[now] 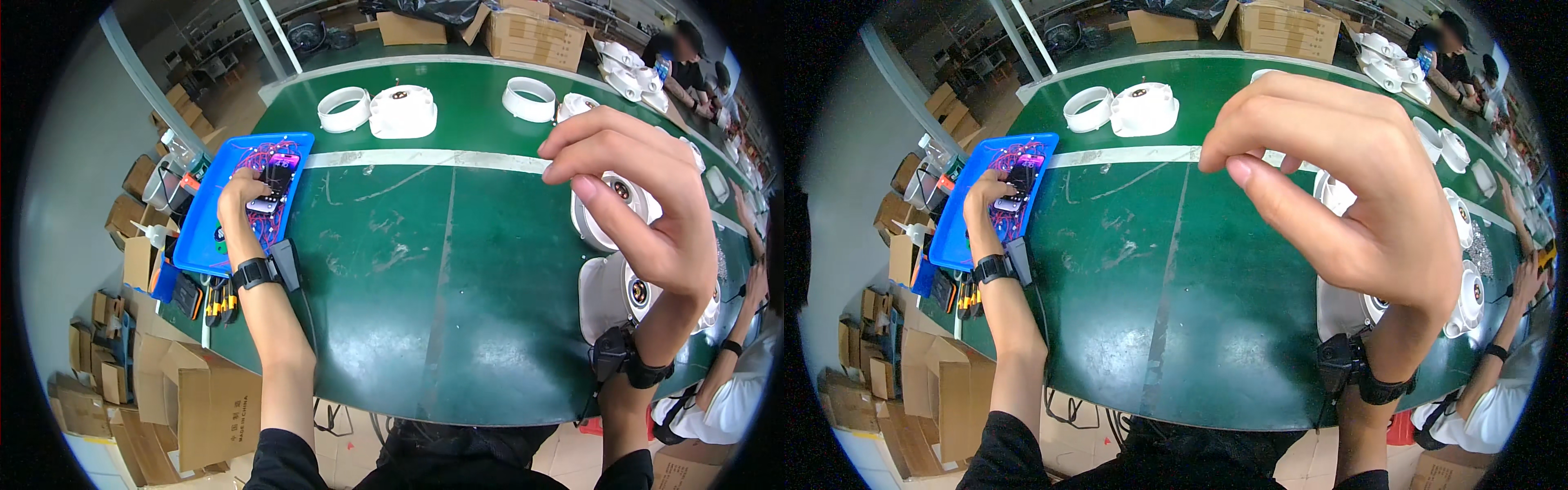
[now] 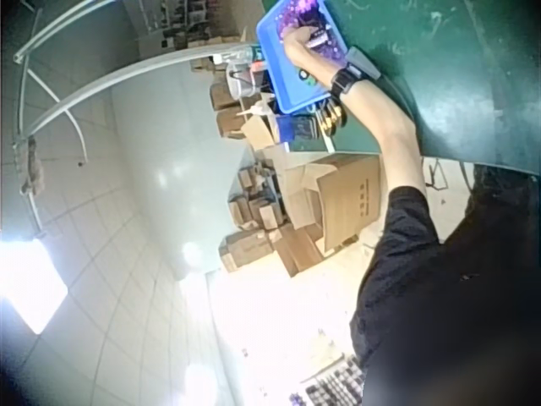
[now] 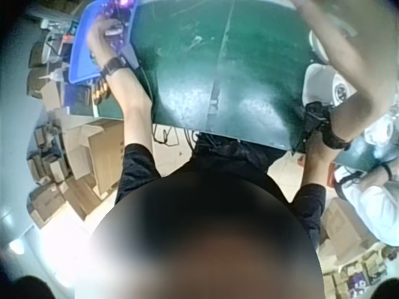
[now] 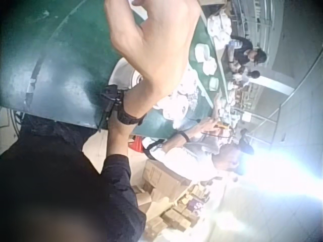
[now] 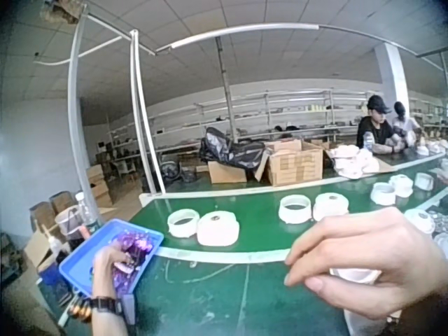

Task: The person assembles white plastic fan housings by hand on a green assembly table. They pick up a housing shell, insert a motor unit with wires, and fit a top cover, repeating this process for multiple units.

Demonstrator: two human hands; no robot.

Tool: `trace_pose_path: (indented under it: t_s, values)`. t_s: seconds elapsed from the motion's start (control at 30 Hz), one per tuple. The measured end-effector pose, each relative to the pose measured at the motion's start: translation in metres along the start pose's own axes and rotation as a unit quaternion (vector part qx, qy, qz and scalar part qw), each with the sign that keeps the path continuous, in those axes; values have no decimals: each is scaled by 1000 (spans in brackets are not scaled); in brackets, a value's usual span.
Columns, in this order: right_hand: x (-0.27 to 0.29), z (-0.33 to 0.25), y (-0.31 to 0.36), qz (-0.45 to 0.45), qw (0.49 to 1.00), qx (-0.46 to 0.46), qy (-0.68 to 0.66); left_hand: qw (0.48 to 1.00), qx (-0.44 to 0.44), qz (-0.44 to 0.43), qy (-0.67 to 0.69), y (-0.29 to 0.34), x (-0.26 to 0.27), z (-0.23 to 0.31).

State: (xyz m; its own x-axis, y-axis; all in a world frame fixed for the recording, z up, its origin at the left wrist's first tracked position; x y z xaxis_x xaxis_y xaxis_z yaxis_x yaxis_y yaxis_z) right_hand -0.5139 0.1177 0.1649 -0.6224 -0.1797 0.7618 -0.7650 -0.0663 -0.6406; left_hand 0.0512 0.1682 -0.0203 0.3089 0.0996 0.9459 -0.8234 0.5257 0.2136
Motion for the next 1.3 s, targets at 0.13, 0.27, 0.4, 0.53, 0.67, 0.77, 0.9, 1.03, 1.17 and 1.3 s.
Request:
trace_pose_path:
  t_s: [0.13, 0.27, 0.4, 0.53, 0.67, 0.77, 0.9, 1.03, 1.17, 1.3]
  values:
    - [-1, 2, 1, -5, 1000, -6, 2, 1000, 2, 8, -19, 22, 1, 22]
    - [-2, 0, 0, -10, 1000, -13, 2, 999, 6, 30, -23, 24, -1, 25]
    - [-2, 0, -2, -6, 1000, -9, -5, 999, 10, 43, 0, 2, 0, 6]
    - [-2, 0, 0, -8, 1000, -12, -4, 999, 12, 42, -29, 0, 0, 15]
    - [-4, 0, -2, -7, 1000, -16, -14, 997, 29, 52, -43, -3, -2, 20]
    - [-5, 0, -2, -11, 1000, -23, -14, 995, 69, 55, -43, 6, -13, 38]
    - [-3, -4, -5, -7, 1000, -21, -12, 989, 118, 76, -55, 18, -13, 42]
    - [-4, -2, -3, -8, 999, -33, -9, 980, 161, 107, -37, 55, -12, 66]
    - [-5, -3, -3, -10, 1000, -24, -16, 982, 160, 97, -27, 55, -11, 64]
    - [-2, -4, -3, -8, 1000, -20, -14, 983, 151, 97, -28, 54, -9, 61]
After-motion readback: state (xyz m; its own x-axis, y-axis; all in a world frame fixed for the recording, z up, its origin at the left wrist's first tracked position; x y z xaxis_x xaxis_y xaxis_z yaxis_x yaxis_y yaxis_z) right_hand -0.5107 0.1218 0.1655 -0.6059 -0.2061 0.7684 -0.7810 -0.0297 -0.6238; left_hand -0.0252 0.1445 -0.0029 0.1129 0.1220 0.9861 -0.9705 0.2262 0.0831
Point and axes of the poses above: each hand's wrist, its own y-axis away from the middle knuckle, its own x-axis out of the back of the hand, z = x × y, the point moved 4 cm from there along -y, towards the middle knuckle, and after that the axes turned 13 degrees about x, right-handed, at the moved point
